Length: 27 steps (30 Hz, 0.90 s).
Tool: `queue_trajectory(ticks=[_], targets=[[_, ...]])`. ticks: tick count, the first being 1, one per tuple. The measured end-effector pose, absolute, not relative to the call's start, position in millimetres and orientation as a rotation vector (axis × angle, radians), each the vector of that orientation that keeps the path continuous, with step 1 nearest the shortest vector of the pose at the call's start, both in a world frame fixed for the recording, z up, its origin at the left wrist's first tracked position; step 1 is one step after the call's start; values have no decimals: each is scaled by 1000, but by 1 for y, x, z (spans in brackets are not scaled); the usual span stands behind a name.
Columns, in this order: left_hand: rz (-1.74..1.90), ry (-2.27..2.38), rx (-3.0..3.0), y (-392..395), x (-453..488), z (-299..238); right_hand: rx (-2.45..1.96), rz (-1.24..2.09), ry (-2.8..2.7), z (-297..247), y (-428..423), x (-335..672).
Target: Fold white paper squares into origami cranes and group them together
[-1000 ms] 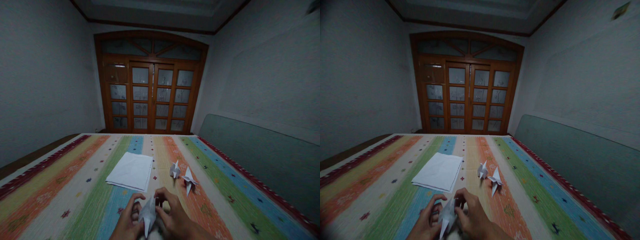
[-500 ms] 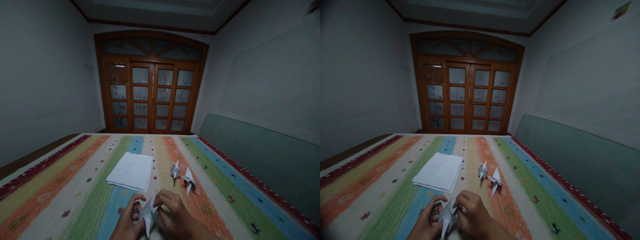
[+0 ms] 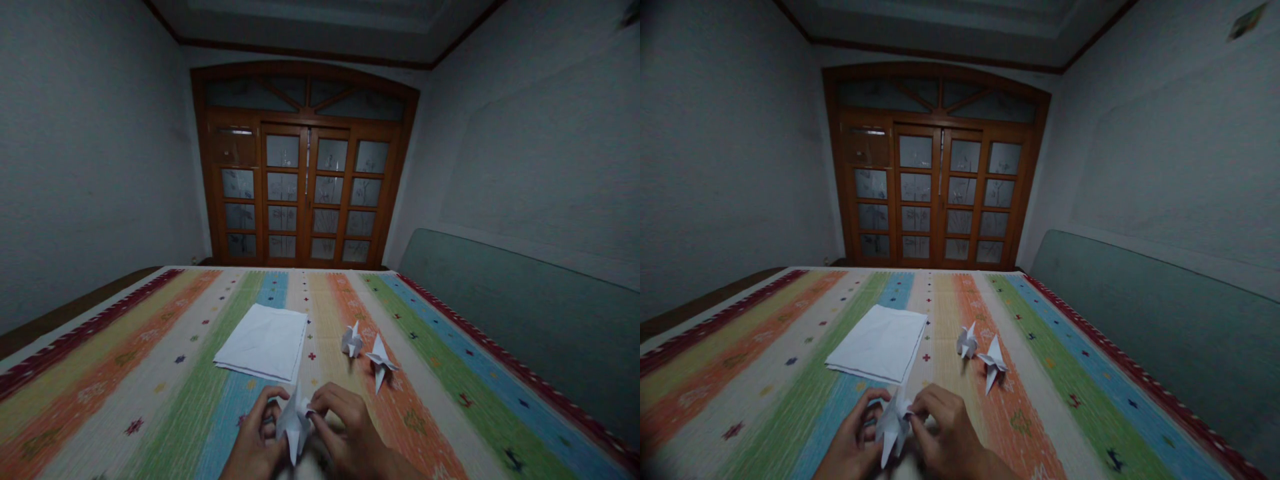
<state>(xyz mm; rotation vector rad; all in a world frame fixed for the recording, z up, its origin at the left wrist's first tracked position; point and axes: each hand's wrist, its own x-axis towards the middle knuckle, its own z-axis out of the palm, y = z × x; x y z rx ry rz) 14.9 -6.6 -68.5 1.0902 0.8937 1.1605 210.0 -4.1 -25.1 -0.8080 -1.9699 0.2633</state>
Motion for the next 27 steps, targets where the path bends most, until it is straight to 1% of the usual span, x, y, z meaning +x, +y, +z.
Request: queue_trajectory(ticks=[4, 12, 18, 27], targets=[[1159, 896, 1099, -7, 15, -67, -871, 453, -1952, -17, -6, 209], [1101, 911, 1190, -12, 15, -59, -1061, 656, -1862, -19, -4, 206], [1111, 907, 1222, -12, 13, -60, -1012, 898, -1650, -21, -1, 202], [1123, 894, 1194, -11, 14, -64, -998, 898, -1694, -25, 3, 206]])
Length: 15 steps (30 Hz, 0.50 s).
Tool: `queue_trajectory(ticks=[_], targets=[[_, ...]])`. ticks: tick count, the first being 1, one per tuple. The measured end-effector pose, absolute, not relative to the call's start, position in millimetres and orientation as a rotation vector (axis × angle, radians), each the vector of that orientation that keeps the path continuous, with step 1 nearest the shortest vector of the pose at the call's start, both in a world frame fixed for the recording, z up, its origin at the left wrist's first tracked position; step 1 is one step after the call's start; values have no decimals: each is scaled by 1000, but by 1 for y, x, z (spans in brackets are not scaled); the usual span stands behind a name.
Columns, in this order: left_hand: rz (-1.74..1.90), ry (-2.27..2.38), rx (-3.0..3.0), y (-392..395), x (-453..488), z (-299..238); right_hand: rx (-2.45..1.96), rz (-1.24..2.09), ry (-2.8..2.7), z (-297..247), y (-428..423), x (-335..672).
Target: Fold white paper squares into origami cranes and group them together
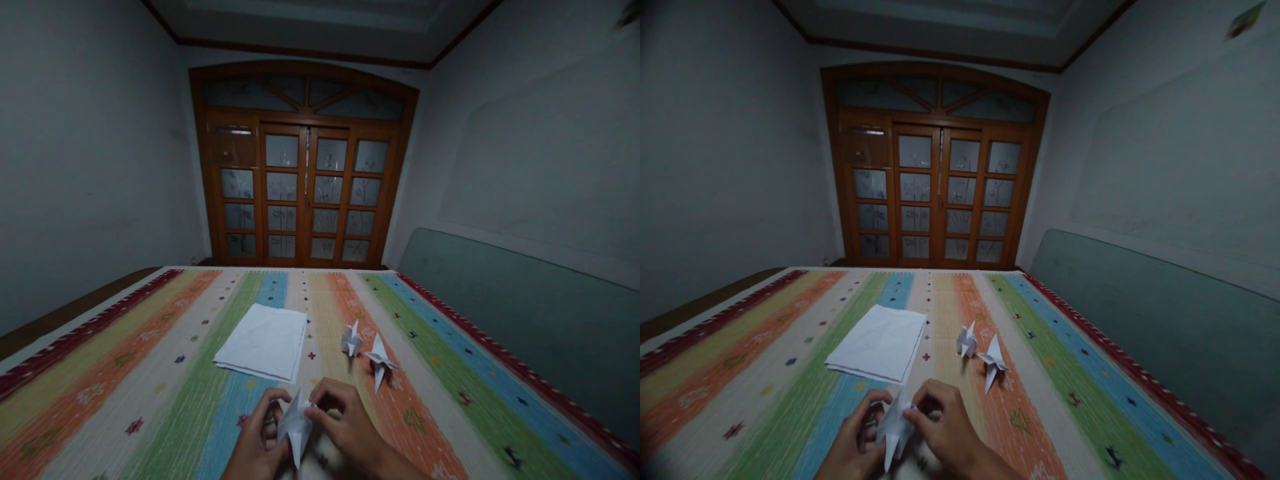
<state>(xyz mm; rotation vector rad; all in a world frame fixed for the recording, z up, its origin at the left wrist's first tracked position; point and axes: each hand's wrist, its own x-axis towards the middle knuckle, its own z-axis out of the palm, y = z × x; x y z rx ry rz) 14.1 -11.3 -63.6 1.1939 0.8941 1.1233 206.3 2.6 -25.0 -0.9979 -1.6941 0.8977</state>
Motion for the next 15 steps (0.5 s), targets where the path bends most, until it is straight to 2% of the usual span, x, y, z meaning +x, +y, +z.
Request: queue_trajectory(ticks=[9, 15], targets=[[1128, 834, 1161, -8, 14, -69, -875, 654, -1788, -24, 4, 214], [1155, 871, 1136, -10, 15, -62, -862, 631, -1761, -16, 0, 211]])
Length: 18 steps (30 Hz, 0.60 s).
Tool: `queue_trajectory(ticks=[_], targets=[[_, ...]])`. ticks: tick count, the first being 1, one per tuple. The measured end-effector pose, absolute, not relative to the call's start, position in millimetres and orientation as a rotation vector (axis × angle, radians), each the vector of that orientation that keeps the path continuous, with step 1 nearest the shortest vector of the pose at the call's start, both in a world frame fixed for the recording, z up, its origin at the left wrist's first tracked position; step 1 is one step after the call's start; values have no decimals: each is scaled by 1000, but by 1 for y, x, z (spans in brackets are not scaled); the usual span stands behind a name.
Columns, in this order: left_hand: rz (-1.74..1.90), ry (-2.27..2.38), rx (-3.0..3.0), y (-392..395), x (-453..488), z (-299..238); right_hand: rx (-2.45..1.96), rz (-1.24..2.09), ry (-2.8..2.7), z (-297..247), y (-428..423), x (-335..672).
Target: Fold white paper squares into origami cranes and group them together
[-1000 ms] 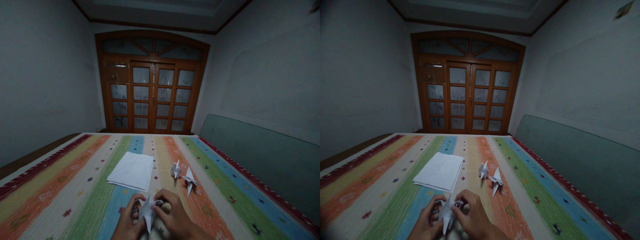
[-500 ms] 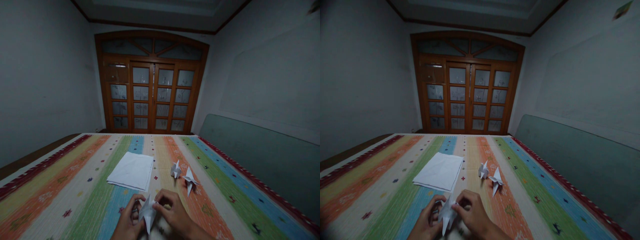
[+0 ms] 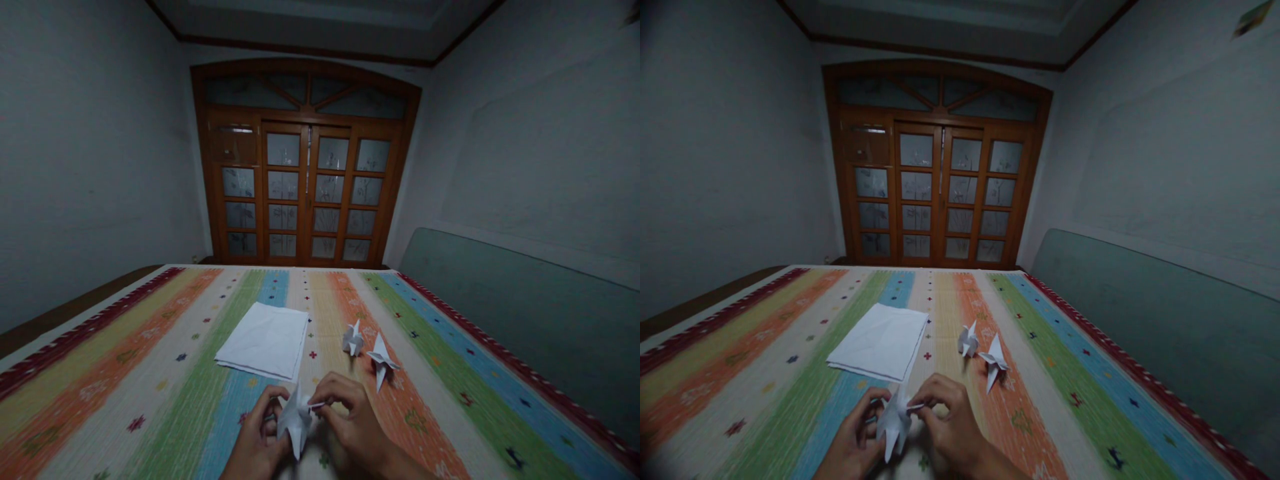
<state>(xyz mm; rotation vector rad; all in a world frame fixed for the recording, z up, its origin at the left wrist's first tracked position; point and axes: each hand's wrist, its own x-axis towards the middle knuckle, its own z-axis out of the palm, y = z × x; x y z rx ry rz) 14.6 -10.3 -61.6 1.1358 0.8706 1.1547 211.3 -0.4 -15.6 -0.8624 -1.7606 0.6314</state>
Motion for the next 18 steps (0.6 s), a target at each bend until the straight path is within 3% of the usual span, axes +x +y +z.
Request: queue_trajectory(ticks=[8, 18], targets=[[1179, 893, 1135, -11, 13, -54, -954, 595, -1779, -26, -2, 210], [1166, 888, 1145, -11, 13, -57, -1004, 787, -1666, -29, 1, 207]])
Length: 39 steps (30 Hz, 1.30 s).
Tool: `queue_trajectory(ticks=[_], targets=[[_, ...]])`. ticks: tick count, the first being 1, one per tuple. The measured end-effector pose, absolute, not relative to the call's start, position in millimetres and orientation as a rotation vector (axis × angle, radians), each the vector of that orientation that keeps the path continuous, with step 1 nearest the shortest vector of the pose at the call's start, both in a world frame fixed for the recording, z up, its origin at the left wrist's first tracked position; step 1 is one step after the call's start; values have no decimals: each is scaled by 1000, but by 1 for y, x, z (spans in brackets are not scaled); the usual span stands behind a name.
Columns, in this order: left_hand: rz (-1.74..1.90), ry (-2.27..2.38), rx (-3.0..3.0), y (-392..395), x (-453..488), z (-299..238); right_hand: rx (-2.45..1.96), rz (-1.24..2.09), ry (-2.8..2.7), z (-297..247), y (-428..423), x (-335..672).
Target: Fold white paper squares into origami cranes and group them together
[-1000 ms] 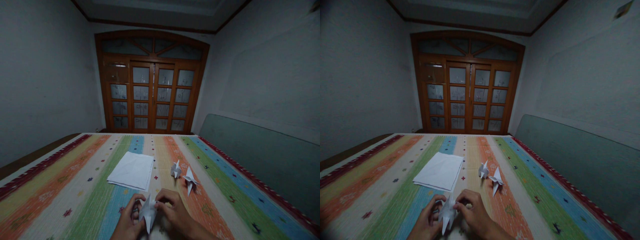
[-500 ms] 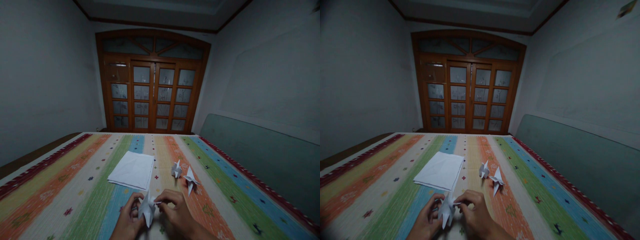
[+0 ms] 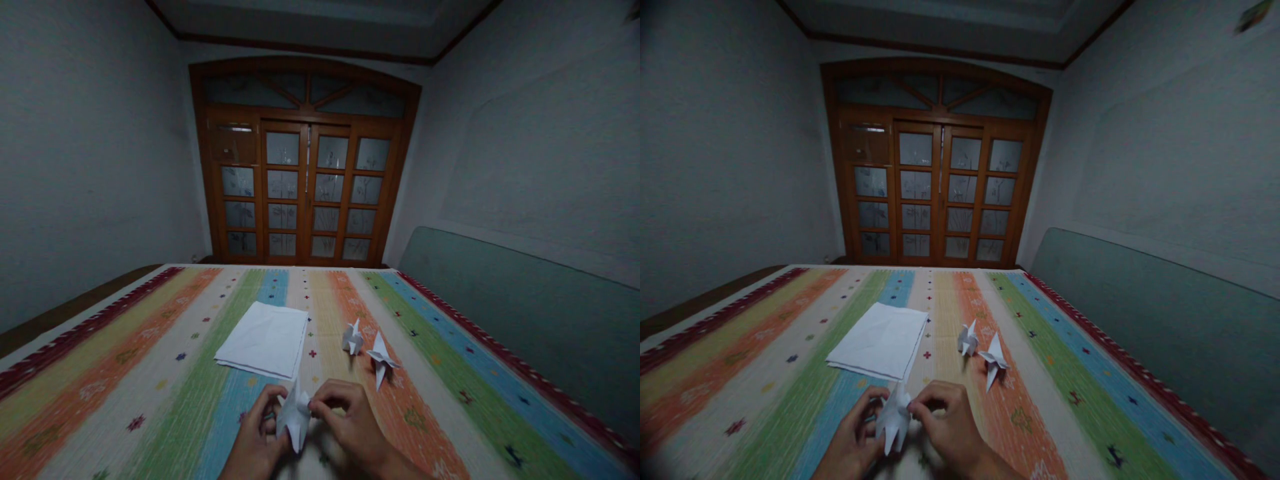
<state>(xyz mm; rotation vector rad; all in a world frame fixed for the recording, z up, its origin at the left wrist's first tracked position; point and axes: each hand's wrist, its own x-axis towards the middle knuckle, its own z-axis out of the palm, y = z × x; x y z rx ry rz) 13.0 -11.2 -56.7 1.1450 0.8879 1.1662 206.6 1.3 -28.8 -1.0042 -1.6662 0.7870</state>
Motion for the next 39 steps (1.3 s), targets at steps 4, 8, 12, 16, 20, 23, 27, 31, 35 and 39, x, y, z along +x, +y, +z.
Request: queue_trajectory(ticks=[4, 8, 12, 16, 20, 23, 27, 31, 35, 39], targets=[[1163, 875, 1153, -12, 12, -59, -1040, 965, -1547, -33, 8, 208], [1165, 892, 1149, -10, 12, -62, -1026, 1048, -1501, -34, 12, 210], [1163, 912, 1161, -9, 12, -60, -1022, 1102, -1501, -34, 13, 211], [1143, 908, 1188, -10, 12, -57, -984, 1196, -1458, -35, 11, 210], [1166, 893, 1189, -11, 12, -57, -931, 1241, -1439, -33, 10, 207], [1157, 916, 1187, -10, 12, -57, -912, 1223, -1456, -31, 9, 206], [1154, 917, 1190, -10, 14, -57, -930, 1168, -1514, -28, 6, 206], [1153, 913, 1203, -12, 15, -57, -985, 1098, -1560, -27, 2, 204], [1138, 904, 1235, -11, 14, -59, -998, 960, -1614, -24, -2, 203], [1126, 905, 1259, -9, 14, -63, -907, 752, -1764, -18, -6, 204]])
